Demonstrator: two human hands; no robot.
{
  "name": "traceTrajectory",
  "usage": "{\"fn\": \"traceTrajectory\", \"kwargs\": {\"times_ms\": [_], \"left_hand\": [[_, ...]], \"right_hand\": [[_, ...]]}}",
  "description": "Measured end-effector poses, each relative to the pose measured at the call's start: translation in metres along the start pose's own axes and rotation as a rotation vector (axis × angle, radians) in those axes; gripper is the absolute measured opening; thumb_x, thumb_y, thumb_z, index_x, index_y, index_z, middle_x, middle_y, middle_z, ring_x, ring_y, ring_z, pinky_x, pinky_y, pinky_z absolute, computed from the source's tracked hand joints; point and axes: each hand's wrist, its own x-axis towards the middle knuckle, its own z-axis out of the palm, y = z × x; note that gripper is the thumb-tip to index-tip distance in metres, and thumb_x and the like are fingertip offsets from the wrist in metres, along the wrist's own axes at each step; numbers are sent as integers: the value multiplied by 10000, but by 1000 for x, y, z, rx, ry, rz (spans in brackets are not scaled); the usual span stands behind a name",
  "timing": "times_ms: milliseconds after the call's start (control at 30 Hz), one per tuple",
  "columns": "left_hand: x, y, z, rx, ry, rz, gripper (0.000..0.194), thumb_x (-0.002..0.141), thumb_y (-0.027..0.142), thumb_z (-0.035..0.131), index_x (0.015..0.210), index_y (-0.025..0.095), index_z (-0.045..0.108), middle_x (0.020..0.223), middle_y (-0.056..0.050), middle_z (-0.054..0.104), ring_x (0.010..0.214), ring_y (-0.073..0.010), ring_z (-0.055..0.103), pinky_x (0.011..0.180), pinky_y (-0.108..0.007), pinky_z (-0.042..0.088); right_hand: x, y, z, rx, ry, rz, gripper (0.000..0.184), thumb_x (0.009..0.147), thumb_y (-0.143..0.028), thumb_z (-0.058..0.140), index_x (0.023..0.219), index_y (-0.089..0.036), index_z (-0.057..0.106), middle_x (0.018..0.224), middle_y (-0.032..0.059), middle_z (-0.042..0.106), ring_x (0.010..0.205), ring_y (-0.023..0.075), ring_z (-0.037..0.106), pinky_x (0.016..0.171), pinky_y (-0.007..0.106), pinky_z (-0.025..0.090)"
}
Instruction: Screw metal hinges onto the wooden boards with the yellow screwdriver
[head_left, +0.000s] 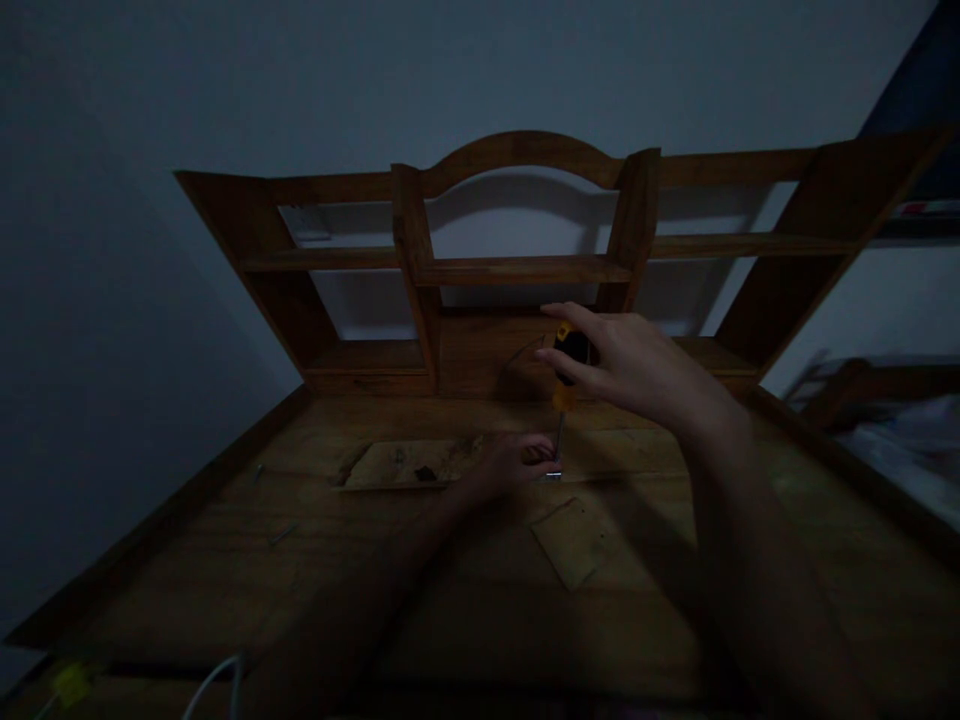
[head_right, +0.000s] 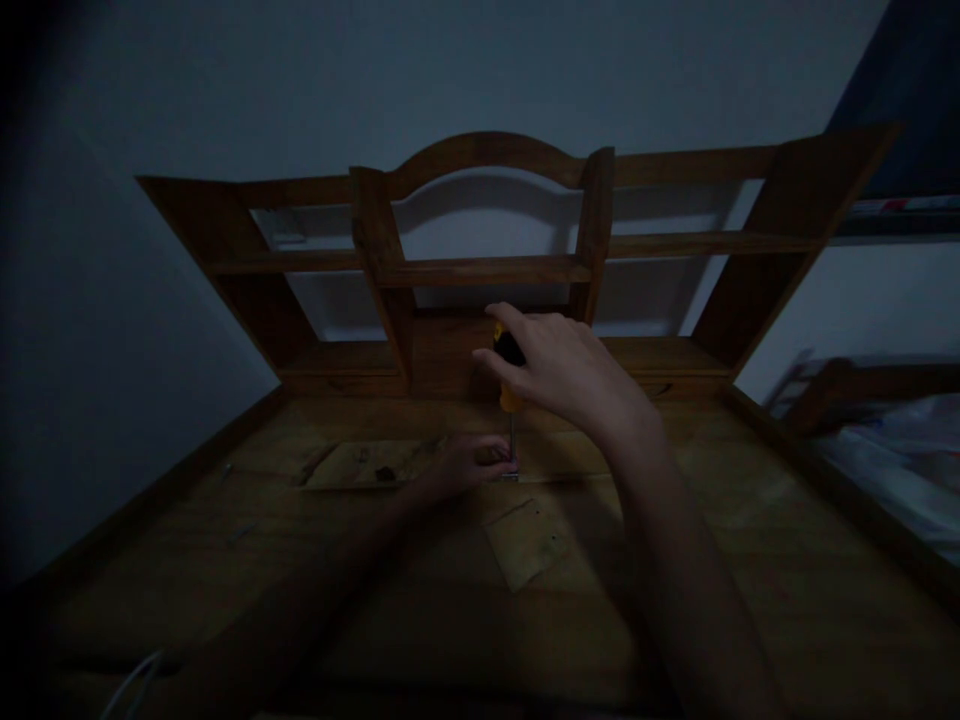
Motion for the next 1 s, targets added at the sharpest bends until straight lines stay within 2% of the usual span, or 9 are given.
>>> {"fn": "traceTrajectory", "kwargs": {"times_ms": [100, 167, 333, 433, 533, 633, 733, 867, 1000], "left_hand": [[0, -2, 0, -3, -16, 6, 148, 831, 305, 724, 886, 168, 715, 856, -34, 754, 812, -161, 697, 763, -252, 521], [1, -5, 1, -18, -35, 5, 162, 841, 317, 716, 907, 169, 717, 875, -36, 757, 822, -161, 700, 766, -249, 523], [2, -9, 2, -15, -21, 3, 170, 828, 324, 733, 886, 166, 714, 850, -32, 754, 803, -157, 695, 757, -242, 527], [2, -10, 1, -16, -32, 26, 165, 837, 317, 723, 895, 162, 717, 855, -35, 756, 793, -153, 693, 749, -239, 521], [2, -10, 2, -13, -36, 28, 161, 844, 319, 716, 896, 167, 717, 864, -35, 758, 795, -151, 693, 748, -239, 518], [2, -10, 3, -24, -20, 22, 158, 840, 316, 722, 886, 165, 712, 862, -36, 758, 798, -151, 694, 755, -245, 521], [1, -8, 2, -12, -12, 16, 151, 832, 309, 733, 885, 169, 713, 865, -36, 760, 797, -152, 693, 764, -251, 523], [1, -9, 1, 1, -27, 22, 164, 845, 320, 719, 909, 169, 716, 880, -41, 757, 810, -157, 690, 767, -255, 519], [1, -12, 0, 12, -35, 31, 176, 847, 328, 713, 922, 169, 715, 889, -40, 752, 824, -160, 681, 778, -262, 519]], "right_hand": [[-1, 0, 0, 12, -15, -21, 581, 961, -387, 489, 1494, -162, 440, 1369, 140, 622, 1196, 315, 618, 1005, 468, 470], [-1, 1, 0, 38, 3, -56, 557, 953, -335, 490, 1476, -147, 462, 1407, 135, 594, 1245, 302, 587, 1042, 455, 449], [0, 1, 1, 26, 37, -59, 440, 975, -402, 505, 1359, -194, 562, 1253, 116, 680, 1120, 286, 647, 970, 430, 483], [0, -1, 0, -5, 5, -40, 480, 968, -485, 504, 1362, -217, 560, 1206, 115, 686, 1066, 293, 657, 931, 438, 494], [-1, -3, -2, 17, -5, -50, 489, 955, -391, 506, 1417, -234, 529, 1232, 99, 668, 1057, 277, 653, 928, 423, 492], [-2, -4, -4, 28, 26, -75, 463, 923, -278, 508, 1377, -210, 571, 1231, 87, 668, 1056, 262, 652, 924, 394, 489], [-1, -4, -3, 3, 51, -66, 404, 955, -322, 499, 1319, -182, 608, 1187, 102, 683, 1047, 266, 655, 920, 394, 488], [0, -4, -1, -41, 48, -22, 430, 965, -422, 506, 1314, -193, 607, 1167, 116, 675, 1015, 280, 661, 911, 420, 491], [-1, -6, -3, -29, 57, -33, 447, 917, -293, 516, 1346, -191, 591, 1217, 104, 657, 1053, 281, 647, 932, 408, 482]]}}
